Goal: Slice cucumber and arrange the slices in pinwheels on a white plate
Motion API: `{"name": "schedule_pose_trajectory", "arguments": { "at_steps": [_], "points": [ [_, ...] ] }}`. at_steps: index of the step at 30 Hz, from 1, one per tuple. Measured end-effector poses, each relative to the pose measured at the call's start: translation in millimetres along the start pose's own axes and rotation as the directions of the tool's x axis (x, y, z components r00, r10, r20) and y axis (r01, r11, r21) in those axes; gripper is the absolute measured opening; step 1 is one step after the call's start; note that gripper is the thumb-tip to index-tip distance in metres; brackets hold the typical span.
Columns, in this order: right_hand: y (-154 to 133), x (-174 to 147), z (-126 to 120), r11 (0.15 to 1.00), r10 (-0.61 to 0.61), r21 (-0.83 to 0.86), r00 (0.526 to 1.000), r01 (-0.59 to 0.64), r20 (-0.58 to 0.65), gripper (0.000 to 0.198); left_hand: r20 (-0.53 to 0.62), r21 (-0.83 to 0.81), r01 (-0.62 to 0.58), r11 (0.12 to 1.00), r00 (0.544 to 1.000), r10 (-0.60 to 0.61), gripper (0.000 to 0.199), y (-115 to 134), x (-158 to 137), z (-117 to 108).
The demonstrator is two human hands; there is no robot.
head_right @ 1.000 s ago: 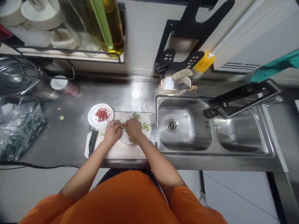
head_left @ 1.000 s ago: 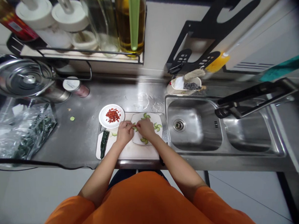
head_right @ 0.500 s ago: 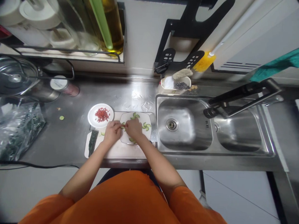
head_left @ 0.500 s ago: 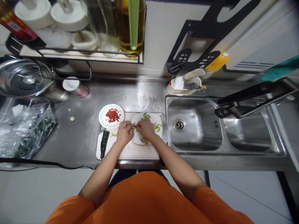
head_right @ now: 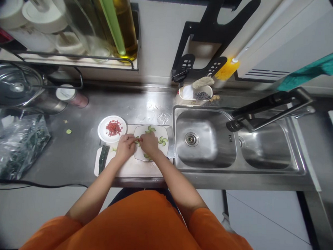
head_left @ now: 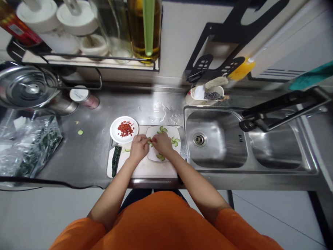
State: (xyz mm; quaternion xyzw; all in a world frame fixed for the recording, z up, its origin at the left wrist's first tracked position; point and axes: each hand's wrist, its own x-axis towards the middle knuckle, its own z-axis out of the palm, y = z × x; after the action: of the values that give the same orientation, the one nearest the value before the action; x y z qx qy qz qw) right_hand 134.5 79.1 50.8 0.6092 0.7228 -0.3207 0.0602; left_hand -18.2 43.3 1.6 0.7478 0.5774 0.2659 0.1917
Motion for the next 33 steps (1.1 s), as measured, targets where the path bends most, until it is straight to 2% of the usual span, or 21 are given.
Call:
{"name": "schedule_pose_trajectory", "arguments": {
  "at_steps": [15, 22, 26, 30, 33],
  "points": [
    [4.2, -0.9, 2.4, 1.000, 0.003, 0.004, 1.000, -0.003, -0.023, 0.025, 0.039, 0.008, 0.015, 1.000, 0.999, -0.016, 0.031, 0.7, 1.5, -2.6],
    [4.7, -3.8, 2.4, 1.000, 0.017, 0.022, 1.000, -0.017, -0.013, 0.022, 0.018, 0.003, -0.001, 1.000, 1.000, 0.001, 0.031, 0.6, 1.7, -3.2],
    [6.7, -5.1, 2.9, 0.999, 0.016, 0.048, 0.998, -0.013, -0.053, 0.021, -0.011, -0.007, 0.012, 1.000, 1.000, -0.012, 0.031, 2.7, 2.9, -7.0],
    [11.3, -11.5, 0.3, 0.999, 0.012, 0.049, 0.997, -0.008, -0.083, 0.022, -0.070, -0.005, 0.084, 0.996, 0.994, -0.084, 0.029, 1.5, 1.3, -17.7],
    [16.6, -21.2, -2.4, 0.998, 0.031, 0.061, 0.996, -0.027, -0.080, 0.023, -0.161, 0.044, 0.219, 0.975, 0.964, -0.209, 0.026, -7.4, -5.7, -31.2]
  ]
}}
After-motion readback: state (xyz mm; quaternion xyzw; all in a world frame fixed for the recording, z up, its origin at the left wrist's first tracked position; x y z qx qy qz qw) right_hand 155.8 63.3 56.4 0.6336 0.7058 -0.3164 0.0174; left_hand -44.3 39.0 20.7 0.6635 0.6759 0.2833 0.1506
